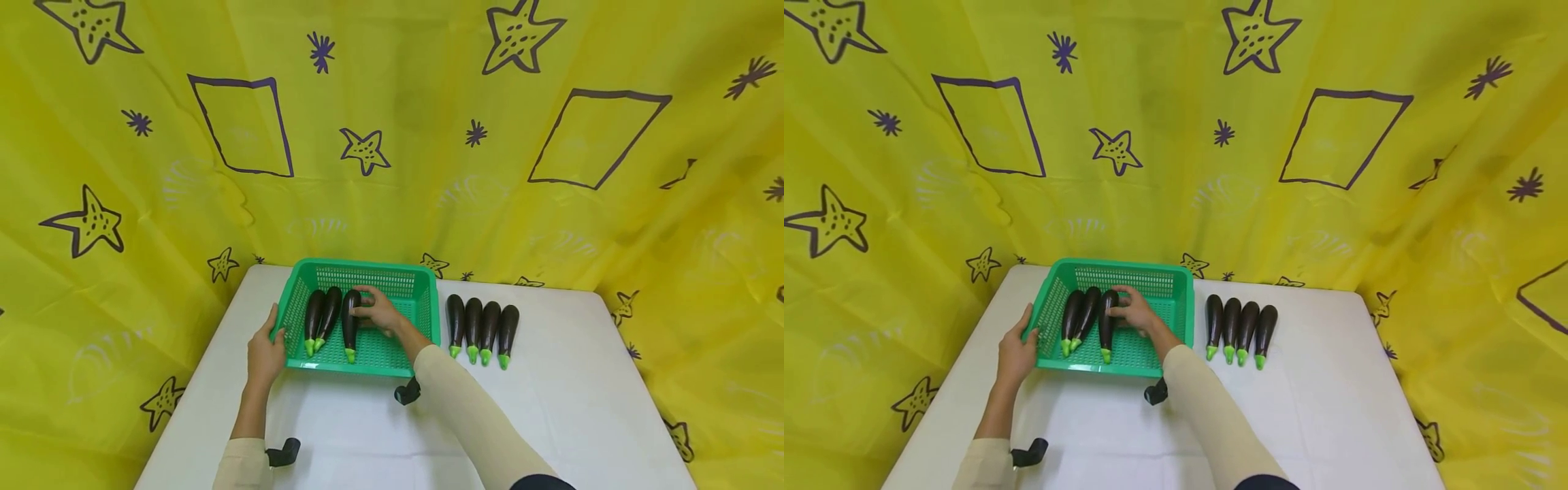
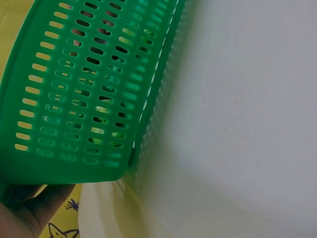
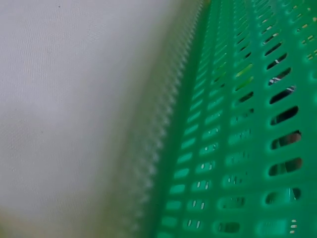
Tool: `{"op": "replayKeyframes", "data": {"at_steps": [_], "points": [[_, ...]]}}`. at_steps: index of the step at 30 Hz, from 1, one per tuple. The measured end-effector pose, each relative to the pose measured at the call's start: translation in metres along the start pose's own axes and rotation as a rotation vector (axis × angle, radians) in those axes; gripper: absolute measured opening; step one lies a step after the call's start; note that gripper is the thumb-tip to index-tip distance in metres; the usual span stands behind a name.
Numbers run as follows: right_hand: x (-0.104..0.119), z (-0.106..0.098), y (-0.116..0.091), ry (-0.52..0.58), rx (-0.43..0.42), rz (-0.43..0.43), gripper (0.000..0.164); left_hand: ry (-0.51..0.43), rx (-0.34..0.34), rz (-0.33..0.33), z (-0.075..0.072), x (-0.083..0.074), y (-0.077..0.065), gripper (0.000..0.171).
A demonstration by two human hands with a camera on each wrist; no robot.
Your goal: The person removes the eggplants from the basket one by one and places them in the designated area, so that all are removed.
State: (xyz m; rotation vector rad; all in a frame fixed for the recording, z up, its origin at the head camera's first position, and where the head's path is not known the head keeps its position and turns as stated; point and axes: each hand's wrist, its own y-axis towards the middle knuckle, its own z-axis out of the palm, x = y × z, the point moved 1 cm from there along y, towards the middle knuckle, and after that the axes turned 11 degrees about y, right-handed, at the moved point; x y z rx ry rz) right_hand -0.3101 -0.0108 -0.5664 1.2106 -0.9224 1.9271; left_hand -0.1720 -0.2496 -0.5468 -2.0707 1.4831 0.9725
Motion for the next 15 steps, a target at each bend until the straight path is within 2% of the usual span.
{"op": "replayKeyframes", "data": {"at_steps": [15], "points": [[0.016,-0.001,-0.015,-0.071,0.040,0.001,0.067,0.013,0.001,-0.002,-0.001,-0.001,-0.002,0.058]]}}
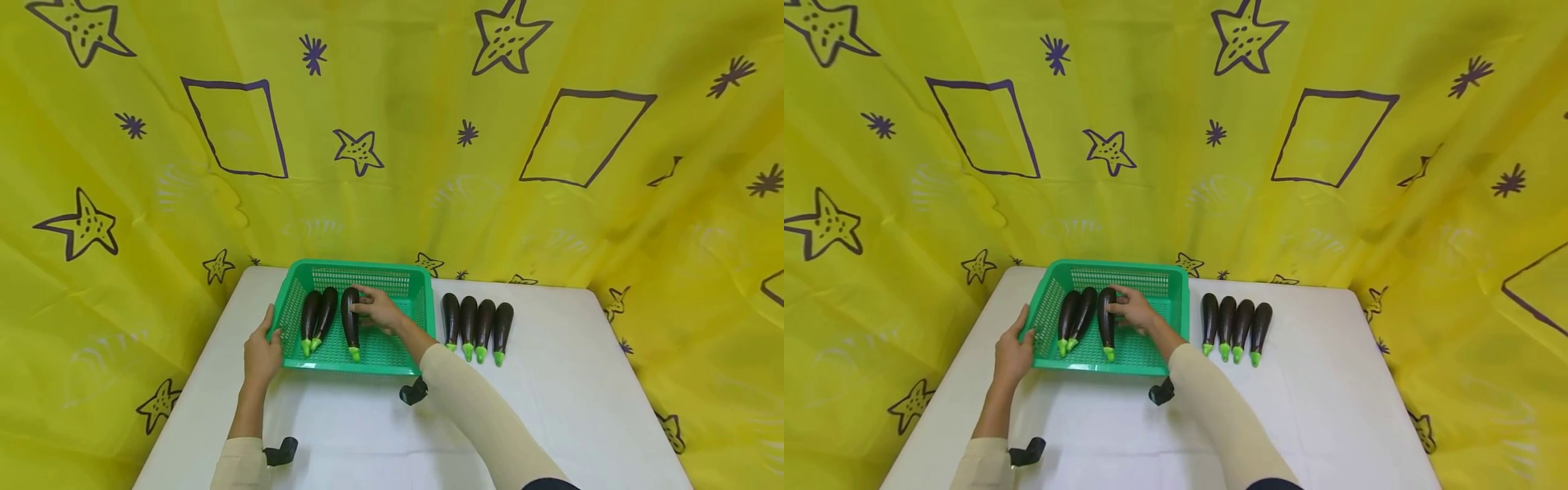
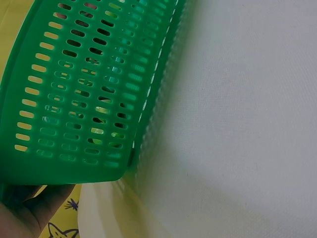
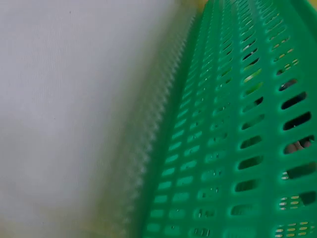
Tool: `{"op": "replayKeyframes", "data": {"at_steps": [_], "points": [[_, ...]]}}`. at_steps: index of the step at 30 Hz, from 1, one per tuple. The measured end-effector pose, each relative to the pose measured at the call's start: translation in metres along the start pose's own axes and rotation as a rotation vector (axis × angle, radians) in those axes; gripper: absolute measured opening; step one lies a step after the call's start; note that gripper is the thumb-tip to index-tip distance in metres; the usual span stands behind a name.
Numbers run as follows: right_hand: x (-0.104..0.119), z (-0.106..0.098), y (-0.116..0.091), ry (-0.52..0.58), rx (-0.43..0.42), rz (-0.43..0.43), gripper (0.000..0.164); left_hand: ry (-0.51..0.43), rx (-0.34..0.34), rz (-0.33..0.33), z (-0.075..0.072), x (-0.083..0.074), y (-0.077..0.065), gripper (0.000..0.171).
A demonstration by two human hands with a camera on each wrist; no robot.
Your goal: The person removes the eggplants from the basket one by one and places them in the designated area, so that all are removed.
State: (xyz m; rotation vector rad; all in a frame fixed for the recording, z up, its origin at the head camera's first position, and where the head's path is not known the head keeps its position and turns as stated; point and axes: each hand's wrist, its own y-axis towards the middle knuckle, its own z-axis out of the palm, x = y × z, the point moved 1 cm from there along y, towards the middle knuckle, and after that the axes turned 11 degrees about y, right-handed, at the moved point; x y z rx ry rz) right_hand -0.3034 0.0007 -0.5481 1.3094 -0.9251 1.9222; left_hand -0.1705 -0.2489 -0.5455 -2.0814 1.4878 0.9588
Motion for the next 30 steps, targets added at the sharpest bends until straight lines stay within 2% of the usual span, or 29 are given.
{"op": "replayKeyframes", "data": {"at_steps": [5,14,23,30], "points": [[0.007,0.001,-0.009,0.051,-0.020,-0.007,0.064,-0.001,0.000,0.002,-0.001,0.000,-0.001,0.059],[0.019,-0.003,-0.022,0.145,-0.073,-0.079,0.053,0.002,0.000,-0.003,-0.001,-0.002,-0.002,0.060],[0.034,-0.003,-0.038,0.157,-0.093,-0.123,0.050,0.001,0.007,-0.003,-0.002,-0.002,-0.002,0.059],[0.036,-0.004,-0.049,0.174,-0.109,-0.136,0.052,0.000,0.004,0.002,-0.002,-0.003,-0.002,0.058]]}}
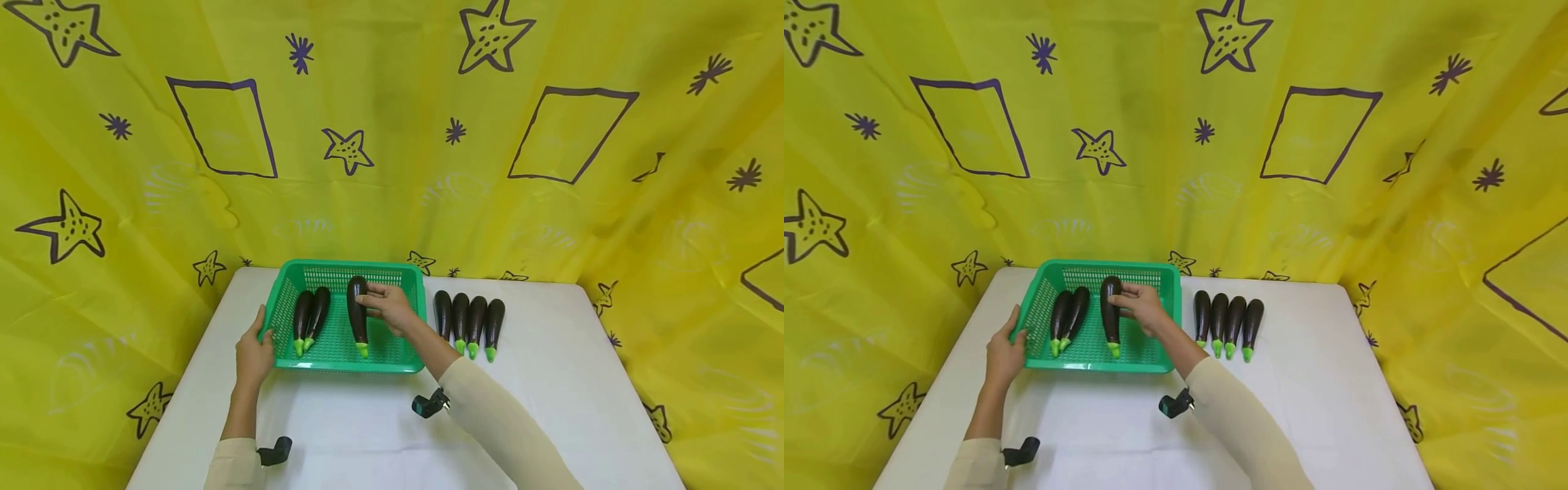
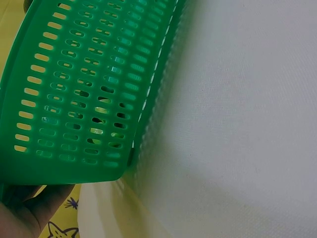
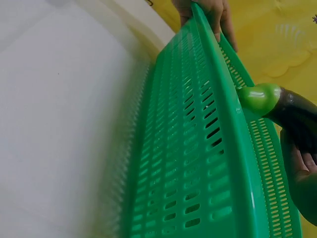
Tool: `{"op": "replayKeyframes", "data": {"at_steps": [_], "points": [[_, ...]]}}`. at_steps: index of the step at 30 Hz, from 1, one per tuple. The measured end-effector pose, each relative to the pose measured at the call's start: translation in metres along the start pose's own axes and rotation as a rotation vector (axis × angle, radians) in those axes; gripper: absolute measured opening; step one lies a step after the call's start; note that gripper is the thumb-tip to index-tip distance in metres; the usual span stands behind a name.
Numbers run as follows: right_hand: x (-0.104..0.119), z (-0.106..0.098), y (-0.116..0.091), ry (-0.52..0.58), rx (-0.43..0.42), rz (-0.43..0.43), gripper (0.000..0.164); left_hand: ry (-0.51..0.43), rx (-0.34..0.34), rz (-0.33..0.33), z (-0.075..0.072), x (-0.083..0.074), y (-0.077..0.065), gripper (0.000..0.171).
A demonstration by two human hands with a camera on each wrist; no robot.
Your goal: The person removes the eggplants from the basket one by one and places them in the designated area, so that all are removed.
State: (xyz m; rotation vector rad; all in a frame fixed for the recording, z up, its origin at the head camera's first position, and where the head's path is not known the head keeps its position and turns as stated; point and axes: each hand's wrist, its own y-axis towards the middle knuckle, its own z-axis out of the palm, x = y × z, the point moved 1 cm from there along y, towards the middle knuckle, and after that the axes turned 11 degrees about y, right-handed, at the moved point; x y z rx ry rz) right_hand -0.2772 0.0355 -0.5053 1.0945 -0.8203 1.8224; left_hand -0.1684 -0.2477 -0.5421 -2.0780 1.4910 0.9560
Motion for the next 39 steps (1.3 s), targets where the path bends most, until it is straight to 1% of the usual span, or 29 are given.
{"op": "replayKeyframes", "data": {"at_steps": [7,11,14,20,25,30,34,37,39], "points": [[0.007,-0.003,-0.009,0.050,-0.048,-0.035,0.047,0.002,-0.004,0.000,0.000,-0.001,0.000,0.059],[0.015,-0.005,-0.017,0.074,-0.052,-0.076,0.047,0.006,-0.014,0.006,0.001,0.000,0.001,0.058],[0.022,-0.006,-0.022,0.086,-0.045,-0.085,0.047,0.006,-0.022,0.010,0.000,0.001,0.000,0.058],[0.033,-0.012,-0.038,0.102,-0.068,-0.112,0.052,-0.001,-0.028,0.008,0.001,0.001,0.000,0.058],[0.038,-0.018,-0.050,0.100,-0.095,-0.136,0.057,-0.003,-0.028,0.010,0.001,0.000,0.000,0.058],[0.039,-0.025,-0.062,0.068,-0.151,-0.153,0.062,-0.008,-0.015,0.005,0.000,0.000,-0.001,0.058],[0.040,-0.031,-0.070,0.082,-0.206,-0.189,0.059,-0.007,-0.015,-0.002,-0.001,-0.001,-0.001,0.058],[0.041,-0.037,-0.078,0.110,-0.230,-0.222,0.056,-0.008,-0.015,-0.001,-0.001,-0.001,-0.001,0.058],[0.042,-0.043,-0.083,0.109,-0.241,-0.239,0.054,-0.012,-0.008,0.000,-0.001,-0.001,-0.001,0.058]]}}
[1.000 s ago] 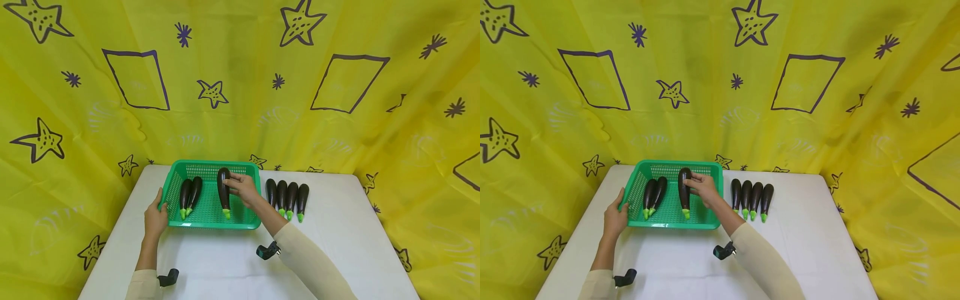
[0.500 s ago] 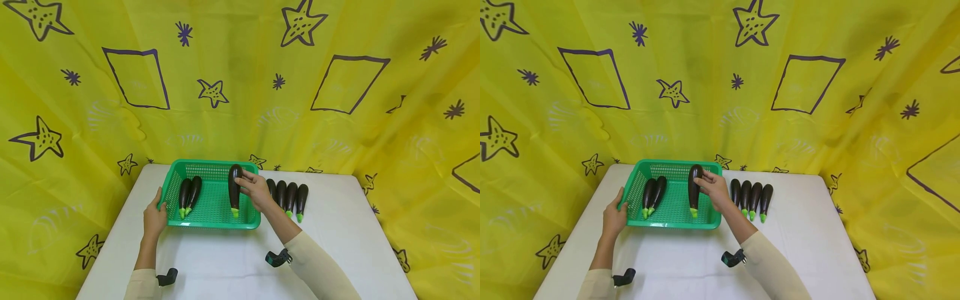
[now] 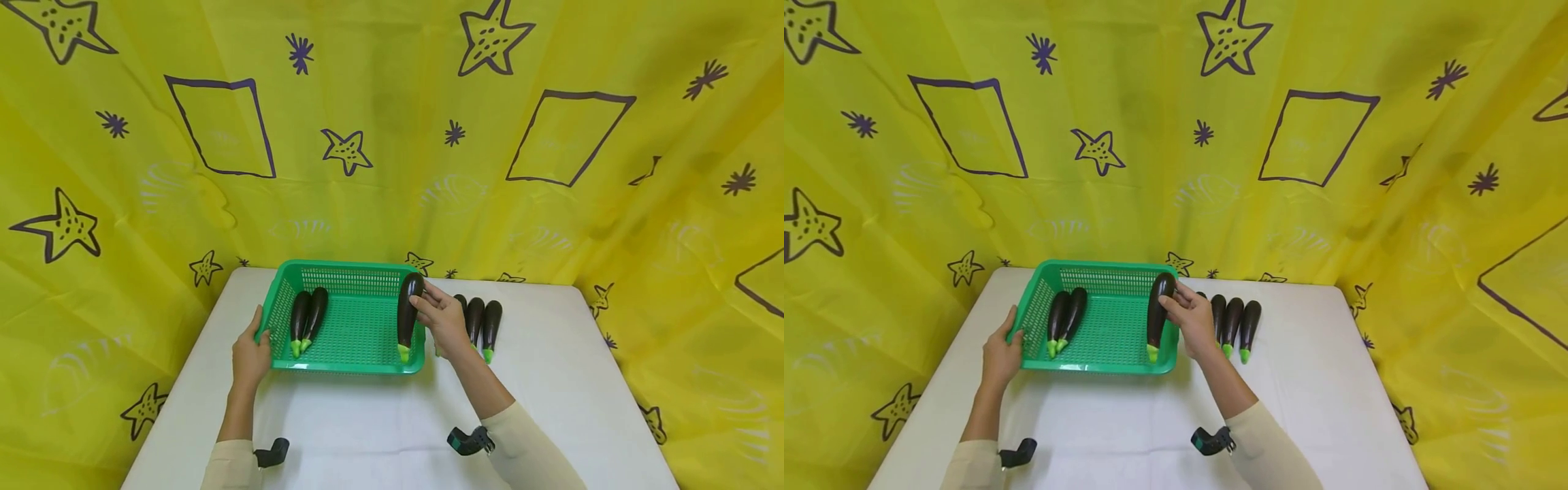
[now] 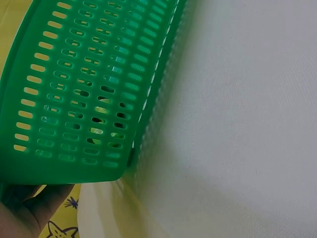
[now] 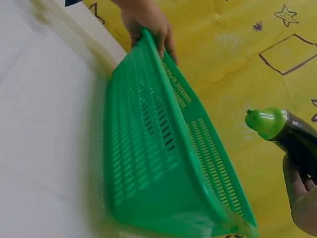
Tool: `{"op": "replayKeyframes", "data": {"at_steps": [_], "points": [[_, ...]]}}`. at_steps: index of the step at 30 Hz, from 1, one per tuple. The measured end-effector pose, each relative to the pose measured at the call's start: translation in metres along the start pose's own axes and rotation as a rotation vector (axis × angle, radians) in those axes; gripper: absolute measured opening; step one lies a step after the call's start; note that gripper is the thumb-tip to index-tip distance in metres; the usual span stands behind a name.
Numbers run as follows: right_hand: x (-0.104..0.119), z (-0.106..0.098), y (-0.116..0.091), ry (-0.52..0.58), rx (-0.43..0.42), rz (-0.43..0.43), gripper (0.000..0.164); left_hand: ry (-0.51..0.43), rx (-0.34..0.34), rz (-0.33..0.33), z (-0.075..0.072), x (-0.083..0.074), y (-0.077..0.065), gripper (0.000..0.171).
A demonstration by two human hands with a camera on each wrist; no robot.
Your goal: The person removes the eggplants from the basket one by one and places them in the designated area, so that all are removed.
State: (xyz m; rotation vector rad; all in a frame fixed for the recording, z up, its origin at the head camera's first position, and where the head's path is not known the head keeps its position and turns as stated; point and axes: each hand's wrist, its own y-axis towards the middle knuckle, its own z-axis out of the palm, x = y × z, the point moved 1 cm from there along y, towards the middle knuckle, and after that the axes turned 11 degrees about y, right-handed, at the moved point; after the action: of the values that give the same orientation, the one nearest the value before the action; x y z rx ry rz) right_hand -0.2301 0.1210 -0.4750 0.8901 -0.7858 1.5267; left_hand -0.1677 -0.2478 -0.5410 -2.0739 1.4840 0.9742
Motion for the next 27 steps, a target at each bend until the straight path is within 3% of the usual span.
{"op": "replayKeyframes", "data": {"at_steps": [9,27], "points": [[0.008,-0.036,-0.013,-0.101,-0.045,0.017,0.055,0.000,-0.005,-0.001,-0.001,0.003,-0.001,0.058],[0.011,-0.088,-0.030,-0.149,-0.118,0.080,0.060,-0.001,0.012,-0.008,0.000,0.004,0.001,0.058]]}}
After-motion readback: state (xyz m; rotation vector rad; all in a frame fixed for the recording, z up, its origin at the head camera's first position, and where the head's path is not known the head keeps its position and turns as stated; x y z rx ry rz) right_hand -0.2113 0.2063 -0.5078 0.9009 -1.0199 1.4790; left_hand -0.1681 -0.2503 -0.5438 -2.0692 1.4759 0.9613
